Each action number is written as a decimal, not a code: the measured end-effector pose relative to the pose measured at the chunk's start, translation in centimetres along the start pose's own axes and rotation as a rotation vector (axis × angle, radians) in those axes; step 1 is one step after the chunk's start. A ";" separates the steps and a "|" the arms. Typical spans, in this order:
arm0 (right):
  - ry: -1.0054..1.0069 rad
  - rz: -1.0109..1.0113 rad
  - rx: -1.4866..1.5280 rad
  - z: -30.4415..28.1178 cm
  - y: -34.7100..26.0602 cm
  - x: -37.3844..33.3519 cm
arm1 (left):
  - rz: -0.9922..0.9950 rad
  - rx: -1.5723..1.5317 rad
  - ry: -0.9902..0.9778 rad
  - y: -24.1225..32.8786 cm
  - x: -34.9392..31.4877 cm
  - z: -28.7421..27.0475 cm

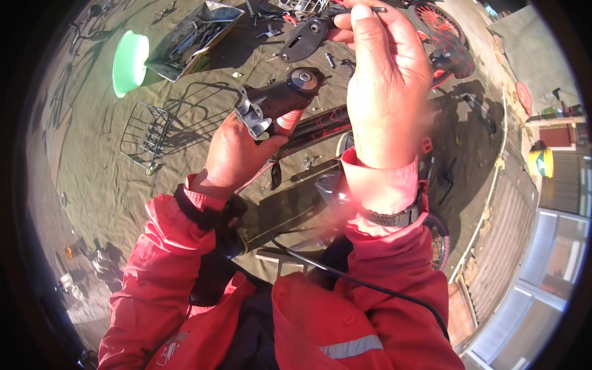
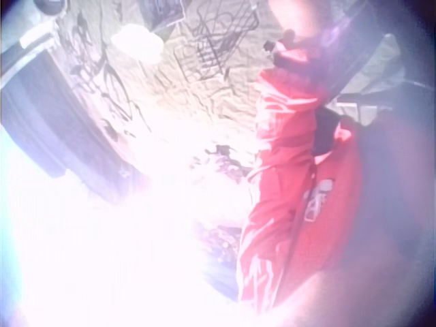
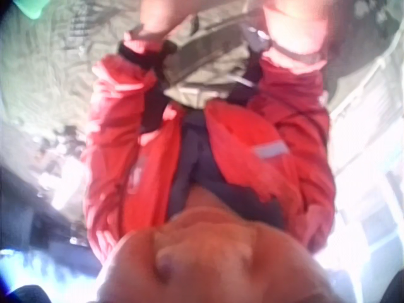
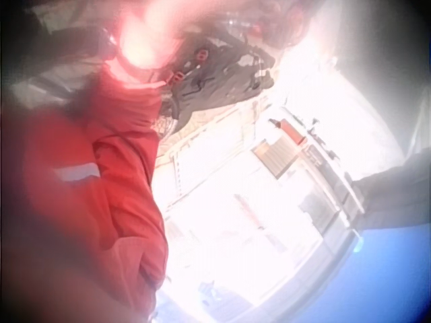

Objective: The person assembles a bicycle brake caliper by inserting a spring and attaching a cable housing, then fits the caliper onto the bicycle handlebar. The person handles the caliper, spring, cable housing, and handlebar, using hands to align and secure components.

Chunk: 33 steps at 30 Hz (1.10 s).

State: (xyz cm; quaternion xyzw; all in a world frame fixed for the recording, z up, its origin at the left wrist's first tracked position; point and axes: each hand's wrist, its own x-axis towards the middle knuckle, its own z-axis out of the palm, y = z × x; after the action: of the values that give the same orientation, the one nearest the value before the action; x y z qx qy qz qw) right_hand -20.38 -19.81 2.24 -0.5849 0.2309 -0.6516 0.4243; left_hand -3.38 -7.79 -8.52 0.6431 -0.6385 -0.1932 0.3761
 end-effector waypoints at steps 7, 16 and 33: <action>0.038 -0.153 -0.249 -12.5 -7.9 2.3 | 0.006 0.040 0.038 -0.9 0.6 0.3; 0.203 0.544 -0.809 -30.0 -8.9 -13.7 | -0.086 -0.052 -0.071 0.3 0.2 -0.1; -0.217 1.241 -1.040 -36.7 4.2 -47.7 | -0.171 0.051 -0.130 -1.2 0.5 -0.3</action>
State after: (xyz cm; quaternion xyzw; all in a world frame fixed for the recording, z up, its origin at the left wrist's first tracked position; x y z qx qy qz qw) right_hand -56.45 10.04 -35.77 -0.5326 0.7432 -0.0476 0.4023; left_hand -2.26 -8.34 -9.10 0.6907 -0.6089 -0.2498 0.2996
